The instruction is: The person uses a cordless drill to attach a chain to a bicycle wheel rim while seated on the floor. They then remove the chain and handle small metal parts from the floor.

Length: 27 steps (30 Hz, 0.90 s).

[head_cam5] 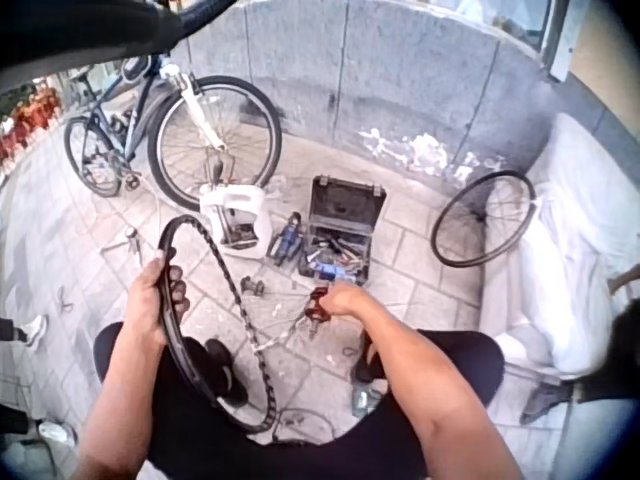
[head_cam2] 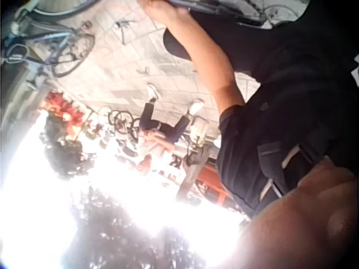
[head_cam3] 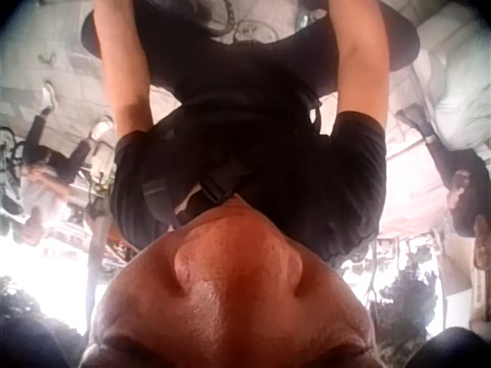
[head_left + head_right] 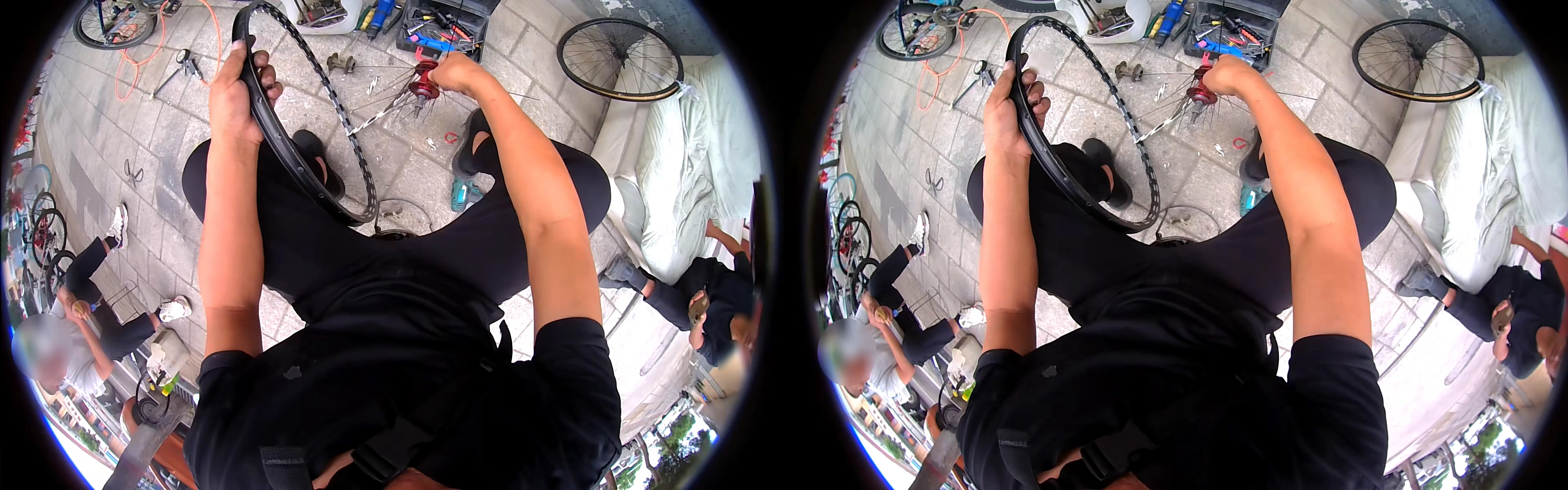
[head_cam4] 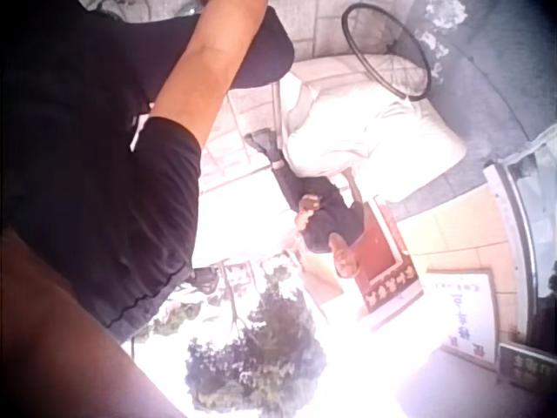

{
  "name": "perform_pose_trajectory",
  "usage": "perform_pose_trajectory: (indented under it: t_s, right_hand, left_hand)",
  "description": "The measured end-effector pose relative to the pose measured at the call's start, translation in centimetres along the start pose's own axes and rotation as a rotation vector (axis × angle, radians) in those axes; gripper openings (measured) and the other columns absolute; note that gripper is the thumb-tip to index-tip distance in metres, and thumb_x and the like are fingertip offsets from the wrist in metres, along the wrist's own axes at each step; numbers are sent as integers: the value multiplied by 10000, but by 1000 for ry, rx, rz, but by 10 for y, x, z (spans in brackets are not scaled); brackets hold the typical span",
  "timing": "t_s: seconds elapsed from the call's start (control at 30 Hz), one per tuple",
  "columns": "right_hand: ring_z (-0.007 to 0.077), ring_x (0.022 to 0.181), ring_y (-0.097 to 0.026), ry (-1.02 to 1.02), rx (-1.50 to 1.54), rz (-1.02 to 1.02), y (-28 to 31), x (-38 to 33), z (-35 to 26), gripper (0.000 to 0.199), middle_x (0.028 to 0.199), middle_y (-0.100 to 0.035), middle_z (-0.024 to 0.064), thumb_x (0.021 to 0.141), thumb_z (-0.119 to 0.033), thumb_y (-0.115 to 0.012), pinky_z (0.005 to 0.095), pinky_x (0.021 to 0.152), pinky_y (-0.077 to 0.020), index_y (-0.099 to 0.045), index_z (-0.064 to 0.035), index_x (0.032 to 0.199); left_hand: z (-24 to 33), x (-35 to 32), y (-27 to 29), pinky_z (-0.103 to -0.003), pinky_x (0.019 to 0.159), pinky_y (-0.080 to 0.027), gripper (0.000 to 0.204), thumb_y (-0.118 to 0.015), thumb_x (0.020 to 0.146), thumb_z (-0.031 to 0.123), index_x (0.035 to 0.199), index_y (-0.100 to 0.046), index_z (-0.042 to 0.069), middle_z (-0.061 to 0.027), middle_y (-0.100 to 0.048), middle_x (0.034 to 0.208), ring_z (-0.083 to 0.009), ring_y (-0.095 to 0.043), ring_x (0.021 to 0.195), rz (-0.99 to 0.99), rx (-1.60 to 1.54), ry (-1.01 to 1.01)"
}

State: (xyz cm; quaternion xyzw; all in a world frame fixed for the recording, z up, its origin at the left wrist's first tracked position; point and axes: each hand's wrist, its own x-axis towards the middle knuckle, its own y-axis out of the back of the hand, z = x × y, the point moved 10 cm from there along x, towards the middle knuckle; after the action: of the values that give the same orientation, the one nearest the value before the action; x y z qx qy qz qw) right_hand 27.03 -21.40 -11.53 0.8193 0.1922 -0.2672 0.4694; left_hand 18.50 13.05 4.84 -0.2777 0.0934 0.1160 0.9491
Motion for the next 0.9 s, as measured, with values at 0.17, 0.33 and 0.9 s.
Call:
perform_pose_trajectory:
  t_s: [0.17, 0.33, 0.9]
  right_hand:
    - [68, 494, -393, -139, 394, -203, -8, -22, 7, 224, 659, -553, -41, 983, -236, -644, 272, 433, -290, -706, -72, 844]
    - [42, 500, -404, -271, 712, -279, -35, 3, 66, 213, 662, -534, -75, 1014, -283, -648, 238, 434, -321, -719, -103, 925]
    - [353, 948, -732, 117, -241, 240, 50, 0, 28, 412, 1023, -758, 226, 882, -347, -702, 471, 850, -551, -749, 6, 1089]
  left_hand:
    - [-1, 2, -8, -256, 551, -412, 196, -538, 1089, 277, 1120, -544, 84, -33, -566, 860, -116, -476, 676, 49, 50, 5]
    - [-3, 2, -15, -265, 559, -420, 197, -538, 1088, 277, 1106, -538, 80, -38, -582, 867, -119, -489, 677, 26, 89, 13]
    - [-8, 28, -9, -256, 560, -419, 334, -454, 1110, 303, 1134, -547, -17, -38, -526, 862, -137, -448, 705, -44, -191, 78]
